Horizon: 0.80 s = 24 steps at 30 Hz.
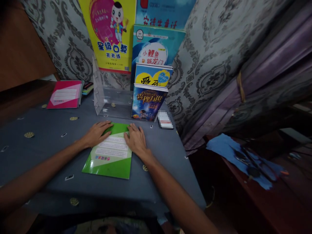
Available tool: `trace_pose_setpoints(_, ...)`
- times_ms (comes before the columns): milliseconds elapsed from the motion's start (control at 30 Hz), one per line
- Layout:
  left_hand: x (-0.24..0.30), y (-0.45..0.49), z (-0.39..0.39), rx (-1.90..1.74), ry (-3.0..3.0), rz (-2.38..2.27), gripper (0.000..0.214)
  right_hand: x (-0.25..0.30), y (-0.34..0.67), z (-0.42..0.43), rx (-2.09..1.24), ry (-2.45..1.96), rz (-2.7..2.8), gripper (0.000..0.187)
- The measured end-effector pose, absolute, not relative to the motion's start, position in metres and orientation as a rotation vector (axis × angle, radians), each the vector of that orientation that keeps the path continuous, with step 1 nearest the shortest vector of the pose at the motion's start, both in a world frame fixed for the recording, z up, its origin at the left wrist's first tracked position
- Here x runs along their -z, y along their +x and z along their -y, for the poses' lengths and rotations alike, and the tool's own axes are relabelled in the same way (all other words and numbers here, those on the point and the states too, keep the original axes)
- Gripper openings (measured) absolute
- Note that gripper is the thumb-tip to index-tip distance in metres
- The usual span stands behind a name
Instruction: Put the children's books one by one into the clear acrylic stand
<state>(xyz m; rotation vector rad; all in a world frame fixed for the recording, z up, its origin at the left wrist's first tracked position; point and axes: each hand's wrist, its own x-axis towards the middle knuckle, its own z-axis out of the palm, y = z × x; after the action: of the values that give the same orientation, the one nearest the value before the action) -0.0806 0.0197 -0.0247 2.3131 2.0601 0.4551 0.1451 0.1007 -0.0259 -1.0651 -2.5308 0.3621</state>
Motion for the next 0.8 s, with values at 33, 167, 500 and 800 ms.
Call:
trace_pose_setpoints(33, 0.025, -0.081, -0.019, -0.456, 2.310, -2.070, 0.049, 0.025, 0.145, -0.100, -0.348, -1.075, 2.516, 0.040)
trace_pose_setpoints(167, 0.027, -0.084, -0.020, -0.491, 2.340, -2.080, 0.048, 0.020, 0.144, -0.096, -0.346, -1.122, 2.529, 0.038)
trace_pose_setpoints(500, 0.022, -0.091, -0.023, -0.585, 2.399, -1.993, 0.040, 0.015, 0.140, -0.089, -0.274, -1.186, 2.557, 0.038)
trace_pose_setpoints(800, 0.024, -0.094, -0.022, -0.669, 2.412, -1.933, 0.036, 0.001, 0.141, -0.083, -0.191, -1.282, 2.574, 0.040)
